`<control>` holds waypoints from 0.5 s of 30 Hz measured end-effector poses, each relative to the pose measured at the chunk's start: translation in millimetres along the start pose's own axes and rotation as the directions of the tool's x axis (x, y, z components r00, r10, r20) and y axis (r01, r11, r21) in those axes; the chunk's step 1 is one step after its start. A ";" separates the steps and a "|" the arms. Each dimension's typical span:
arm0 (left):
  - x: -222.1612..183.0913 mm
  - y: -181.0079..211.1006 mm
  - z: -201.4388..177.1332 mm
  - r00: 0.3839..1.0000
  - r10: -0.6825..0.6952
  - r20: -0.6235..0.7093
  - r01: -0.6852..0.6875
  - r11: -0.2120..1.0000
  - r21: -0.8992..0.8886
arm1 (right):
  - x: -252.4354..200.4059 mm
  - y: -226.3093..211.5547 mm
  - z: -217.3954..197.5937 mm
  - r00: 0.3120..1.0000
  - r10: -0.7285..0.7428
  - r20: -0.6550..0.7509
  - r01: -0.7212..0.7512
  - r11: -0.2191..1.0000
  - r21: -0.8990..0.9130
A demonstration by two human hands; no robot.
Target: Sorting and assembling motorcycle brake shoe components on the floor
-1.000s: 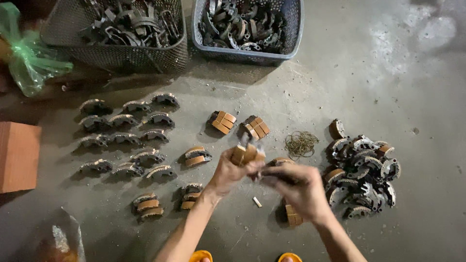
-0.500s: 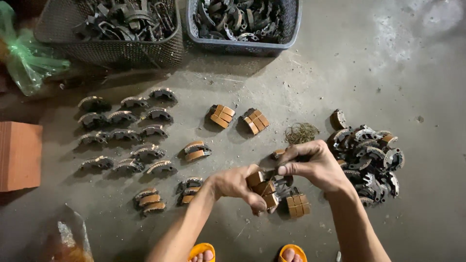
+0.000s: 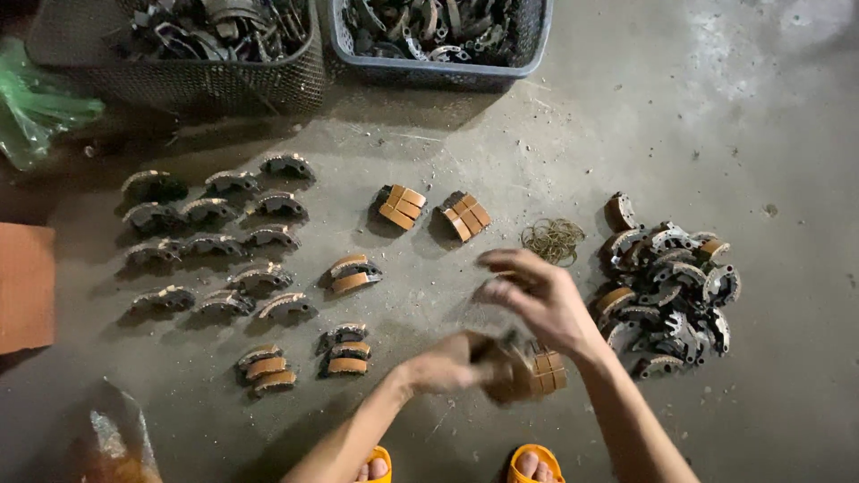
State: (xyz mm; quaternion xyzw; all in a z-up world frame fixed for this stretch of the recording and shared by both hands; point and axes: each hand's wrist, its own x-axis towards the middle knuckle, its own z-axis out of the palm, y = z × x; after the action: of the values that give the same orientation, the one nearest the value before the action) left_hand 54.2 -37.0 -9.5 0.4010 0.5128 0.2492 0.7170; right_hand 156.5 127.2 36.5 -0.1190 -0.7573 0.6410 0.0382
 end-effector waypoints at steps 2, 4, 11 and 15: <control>-4.2 10.5 -3.2 0.903 0.023 -0.429 -0.107 0.979 -0.172 | -9.9 7.5 9.3 0.809 0.293 -0.509 -0.304 0.950 0.065; 11.8 -11.9 -6.7 0.770 -0.032 -0.637 -0.189 0.943 -0.276 | -18.8 30.7 23.0 0.817 0.284 -0.501 -0.290 0.955 0.068; 9.9 -1.5 -9.8 0.570 -0.034 -0.821 -0.468 0.808 -0.359 | -4.3 40.6 71.8 0.896 0.171 -0.410 -0.172 0.984 0.034; 8.6 -42.4 -19.4 0.636 0.007 -0.772 -0.496 0.769 -0.402 | 5.5 63.3 62.4 0.904 0.232 -0.360 -0.219 0.973 0.076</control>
State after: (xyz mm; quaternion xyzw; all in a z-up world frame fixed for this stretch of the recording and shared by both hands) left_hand 36.8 -47.7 -52.2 0.0981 0.5879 0.6354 0.4910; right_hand 146.4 78.0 -36.9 -0.3224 -0.7071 0.6203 0.1063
